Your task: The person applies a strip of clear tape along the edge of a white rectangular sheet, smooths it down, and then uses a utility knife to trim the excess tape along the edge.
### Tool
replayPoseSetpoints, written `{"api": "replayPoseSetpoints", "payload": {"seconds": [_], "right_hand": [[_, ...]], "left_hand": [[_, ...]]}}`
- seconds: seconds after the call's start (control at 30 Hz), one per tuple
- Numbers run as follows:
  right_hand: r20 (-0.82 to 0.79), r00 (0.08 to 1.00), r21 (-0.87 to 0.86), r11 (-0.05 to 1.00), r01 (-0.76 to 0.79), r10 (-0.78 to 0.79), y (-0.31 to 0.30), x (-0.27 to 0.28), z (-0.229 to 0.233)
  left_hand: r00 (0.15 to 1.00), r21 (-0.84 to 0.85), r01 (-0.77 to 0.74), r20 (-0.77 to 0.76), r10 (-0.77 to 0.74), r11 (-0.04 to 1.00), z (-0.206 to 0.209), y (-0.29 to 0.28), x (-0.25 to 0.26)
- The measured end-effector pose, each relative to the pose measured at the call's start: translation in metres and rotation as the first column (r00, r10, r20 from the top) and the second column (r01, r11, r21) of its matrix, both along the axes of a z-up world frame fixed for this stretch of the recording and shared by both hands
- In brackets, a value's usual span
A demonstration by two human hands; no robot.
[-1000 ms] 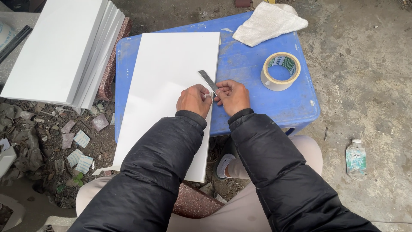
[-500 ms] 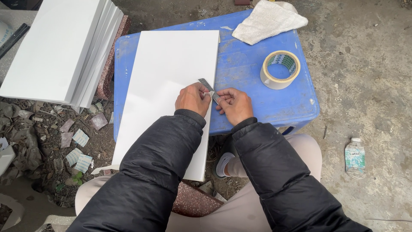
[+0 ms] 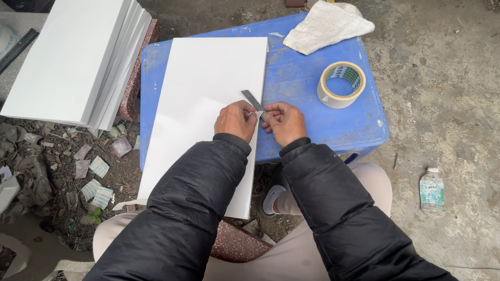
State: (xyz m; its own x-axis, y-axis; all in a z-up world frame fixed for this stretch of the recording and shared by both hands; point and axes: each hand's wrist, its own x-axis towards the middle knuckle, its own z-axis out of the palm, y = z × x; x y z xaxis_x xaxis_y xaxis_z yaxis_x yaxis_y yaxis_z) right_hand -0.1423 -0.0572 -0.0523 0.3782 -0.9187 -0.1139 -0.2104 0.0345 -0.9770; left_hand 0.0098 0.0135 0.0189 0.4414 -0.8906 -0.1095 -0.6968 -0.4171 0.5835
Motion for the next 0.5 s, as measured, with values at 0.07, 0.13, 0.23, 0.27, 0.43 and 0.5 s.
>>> {"api": "replayPoseSetpoints", "payload": {"seconds": [0.07,0.13,0.23,0.27,0.43,0.5], "right_hand": [[-0.001,1.0,0.002,1.0,-0.006,0.006,-0.005,0.005,-0.003],[-0.003,1.0,0.005,1.0,-0.011,0.011,-0.007,0.008,-0.004],[-0.008,1.0,0.005,1.0,-0.021,0.021,-0.004,0.006,-0.004],[-0.009,1.0,0.006,1.0,-0.029,0.029,-0.002,0.005,-0.003],[-0.013,0.999,0.012,0.999,-0.042,0.042,0.012,-0.005,-0.004],[-0.017,0.999,0.017,0.999,-0.032,0.032,0.018,-0.01,-0.007]], "left_hand": [[1.0,0.0,0.005,0.004,-0.005,1.0,-0.003,-0.001,0.003],[1.0,0.002,0.01,0.007,-0.01,1.0,-0.005,-0.001,0.004],[1.0,0.0,0.01,0.005,-0.01,1.0,-0.005,-0.001,0.003],[1.0,0.001,0.011,0.004,-0.011,1.0,-0.003,0.0,0.003],[1.0,-0.008,0.018,0.0,-0.018,1.0,0.003,0.001,0.002],[1.0,-0.012,0.015,-0.013,-0.015,1.0,0.009,0.003,-0.001]]}}
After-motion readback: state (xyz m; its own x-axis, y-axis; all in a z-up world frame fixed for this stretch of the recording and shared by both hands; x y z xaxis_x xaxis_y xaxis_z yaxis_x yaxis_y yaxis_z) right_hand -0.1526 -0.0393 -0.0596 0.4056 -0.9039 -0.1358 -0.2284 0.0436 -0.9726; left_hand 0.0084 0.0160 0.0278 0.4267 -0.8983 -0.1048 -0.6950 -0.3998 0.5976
